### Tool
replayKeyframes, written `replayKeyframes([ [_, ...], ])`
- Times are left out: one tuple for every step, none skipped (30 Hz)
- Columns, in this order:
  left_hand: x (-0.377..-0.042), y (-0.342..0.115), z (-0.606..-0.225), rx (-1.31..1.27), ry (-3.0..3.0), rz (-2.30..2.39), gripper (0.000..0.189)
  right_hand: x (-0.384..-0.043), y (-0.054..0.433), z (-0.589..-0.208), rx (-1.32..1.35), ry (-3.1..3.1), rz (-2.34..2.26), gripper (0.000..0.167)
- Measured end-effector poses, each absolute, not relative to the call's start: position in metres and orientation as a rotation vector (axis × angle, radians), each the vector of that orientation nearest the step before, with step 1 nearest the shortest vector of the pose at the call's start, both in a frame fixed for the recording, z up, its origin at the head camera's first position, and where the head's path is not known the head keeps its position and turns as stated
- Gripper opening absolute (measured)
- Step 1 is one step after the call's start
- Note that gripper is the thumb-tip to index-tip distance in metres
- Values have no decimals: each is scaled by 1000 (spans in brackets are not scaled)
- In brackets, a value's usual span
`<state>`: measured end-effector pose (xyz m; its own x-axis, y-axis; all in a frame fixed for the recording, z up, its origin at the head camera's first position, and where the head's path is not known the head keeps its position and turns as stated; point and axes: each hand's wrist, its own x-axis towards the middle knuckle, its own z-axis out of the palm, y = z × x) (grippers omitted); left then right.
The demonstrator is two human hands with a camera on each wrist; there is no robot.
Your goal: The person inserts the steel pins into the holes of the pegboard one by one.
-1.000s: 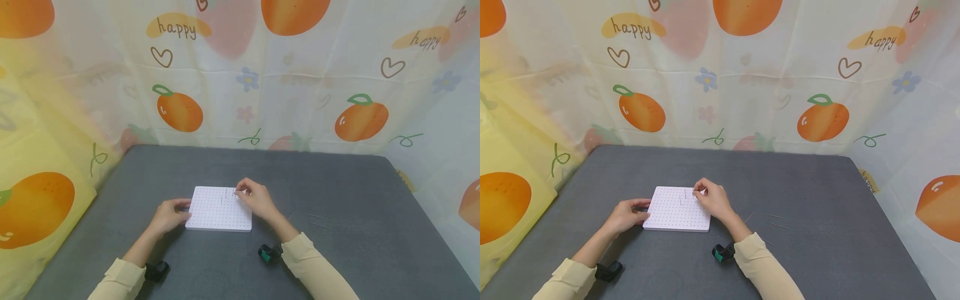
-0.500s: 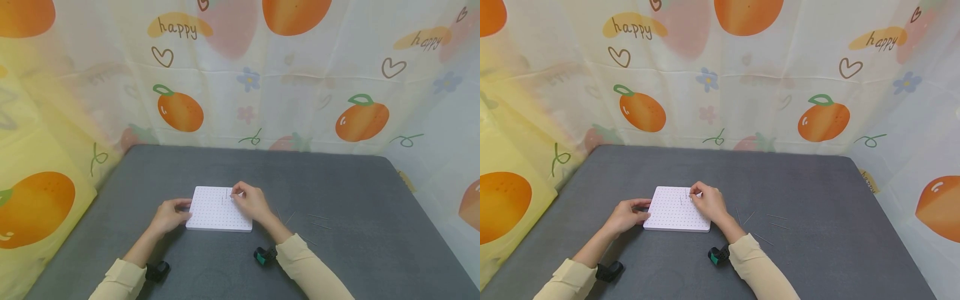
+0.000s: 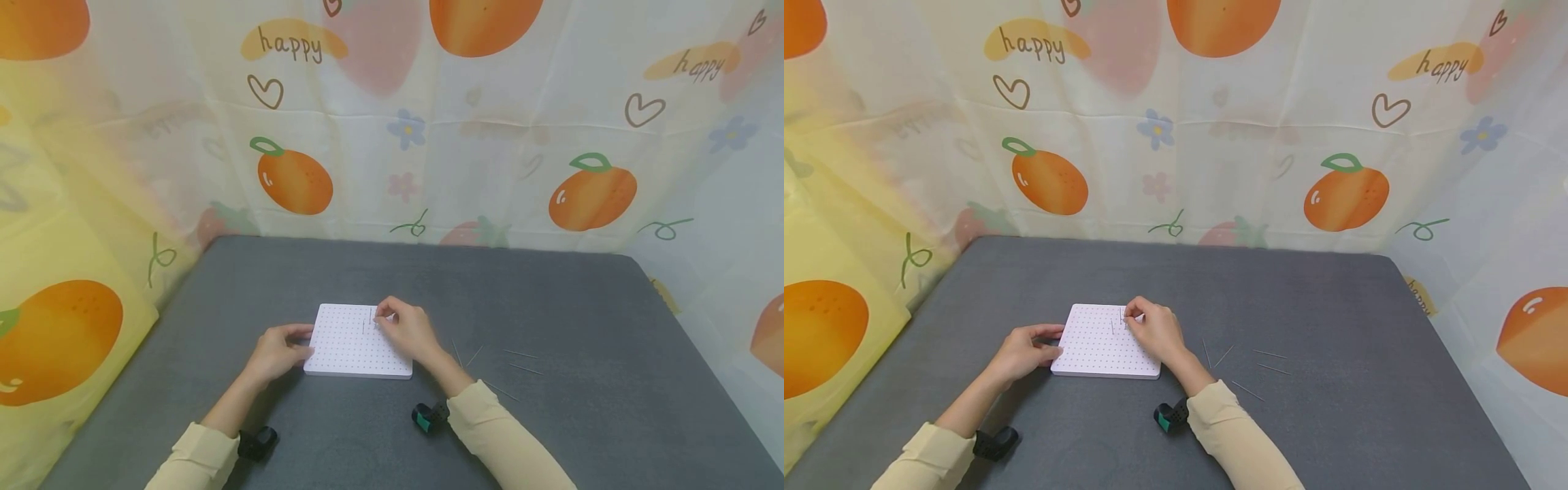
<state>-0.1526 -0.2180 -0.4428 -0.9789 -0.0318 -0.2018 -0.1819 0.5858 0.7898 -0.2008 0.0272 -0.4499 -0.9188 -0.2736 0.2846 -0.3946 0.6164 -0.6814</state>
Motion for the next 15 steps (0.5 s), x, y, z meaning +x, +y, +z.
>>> replayKeyframes([
  [-153, -218, -443, -181, 2648, 1343, 45, -201, 27, -450, 560, -2688, 1184, 3],
  [-153, -218, -443, -182, 2648, 1342, 45, -201, 27, -450, 561, -2695, 1177, 3],
  [-152, -218, -443, -183, 2648, 1340, 44, -201, 26, -450, 560, -2701, 1172, 3],
  [-153, -218, -443, -184, 2648, 1340, 44, -201, 26, -450, 561, -2708, 1164, 3],
  [-153, -218, -443, -185, 2647, 1341, 44, -201, 26, -450, 563, -2714, 1155, 3],
  [-153, -219, -443, -186, 2647, 1342, 44, -201, 26, -451, 567, -2716, 1151, 3],
  [-153, -219, -444, -187, 2649, 1341, 44, -202, 26, -451, 569, -2718, 1144, 4],
  [-153, -219, -444, -188, 2650, 1342, 44, -202, 26, -452, 573, -2720, 1139, 3],
  [-153, -219, -444, -188, 2660, 1333, 44, -202, 26, -453, 581, -2713, 1135, 4],
  [-154, -219, -445, -187, 2670, 1326, 44, -202, 26, -453, 589, -2707, 1134, 5],
  [-154, -219, -445, -186, 2681, 1316, 44, -201, 26, -453, 598, -2700, 1131, 5],
  [-154, -219, -446, -185, 2692, 1308, 44, -201, 26, -454, 607, -2694, 1127, 5],
  [-154, -218, -446, -185, 2703, 1298, 44, -201, 26, -454, 613, -2692, 1116, 6],
  [-154, -218, -446, -184, 2714, 1289, 44, -201, 26, -454, 619, -2689, 1109, 6],
  [-154, -218, -446, -184, 2725, 1279, 44, -201, 26, -454, 625, -2686, 1099, 6],
])
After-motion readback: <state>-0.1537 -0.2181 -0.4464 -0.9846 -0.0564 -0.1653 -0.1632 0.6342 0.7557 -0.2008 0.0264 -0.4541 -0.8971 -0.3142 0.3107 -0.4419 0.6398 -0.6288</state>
